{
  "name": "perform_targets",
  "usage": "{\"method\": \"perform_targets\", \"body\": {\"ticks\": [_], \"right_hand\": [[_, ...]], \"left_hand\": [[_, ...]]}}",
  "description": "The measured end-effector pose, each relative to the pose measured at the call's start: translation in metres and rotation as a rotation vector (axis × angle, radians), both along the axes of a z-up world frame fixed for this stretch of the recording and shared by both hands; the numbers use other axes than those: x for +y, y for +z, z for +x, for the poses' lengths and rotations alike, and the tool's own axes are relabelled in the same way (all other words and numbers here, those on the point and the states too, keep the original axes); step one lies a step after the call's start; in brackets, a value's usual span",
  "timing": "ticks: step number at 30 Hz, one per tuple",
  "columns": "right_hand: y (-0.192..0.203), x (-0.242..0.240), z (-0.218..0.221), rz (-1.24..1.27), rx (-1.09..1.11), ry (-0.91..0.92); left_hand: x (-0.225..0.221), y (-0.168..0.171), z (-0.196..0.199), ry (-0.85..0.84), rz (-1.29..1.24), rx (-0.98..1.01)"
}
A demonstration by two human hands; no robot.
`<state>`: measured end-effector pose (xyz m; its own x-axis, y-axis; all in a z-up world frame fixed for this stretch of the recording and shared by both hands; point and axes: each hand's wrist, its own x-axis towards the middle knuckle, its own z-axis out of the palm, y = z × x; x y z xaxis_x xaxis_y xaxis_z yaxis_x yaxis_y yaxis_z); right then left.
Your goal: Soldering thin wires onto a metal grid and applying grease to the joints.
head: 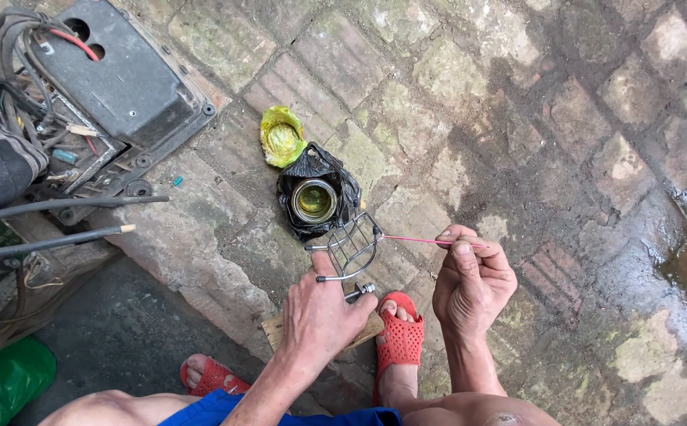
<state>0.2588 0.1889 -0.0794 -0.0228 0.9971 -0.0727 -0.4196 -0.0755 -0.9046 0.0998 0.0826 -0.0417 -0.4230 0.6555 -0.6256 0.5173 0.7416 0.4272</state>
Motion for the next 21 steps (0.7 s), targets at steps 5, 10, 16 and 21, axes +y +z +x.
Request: {"method": "perform_targets", "body": {"ticks": [5, 10, 16, 21], "right_hand": [[-0.0003, 0.0001, -0.0005, -0.013, -0.008, 0.024], [-0.0006, 0.002, -0.0008, -0.037, 0.037, 0.003], [-0.0003, 0.0025, -0.0046, -0.149, 0.051, -0.028], [-0.0003, 0.0004, -0.0051, -0.133, 0.062, -0.013]], "left_hand": [[-0.0029, -0.0049, 0.0012, -0.023, 0.01, 0.033], [-0.0032, -0.0043, 0.0008, -0.012, 0.014, 0.03], [-0.0046, -0.0028, 0.0002, -0.02, 0.019, 0.037], [-0.0076, -0.0067, 0.0004, -0.04, 0.048, 0.071]]}}
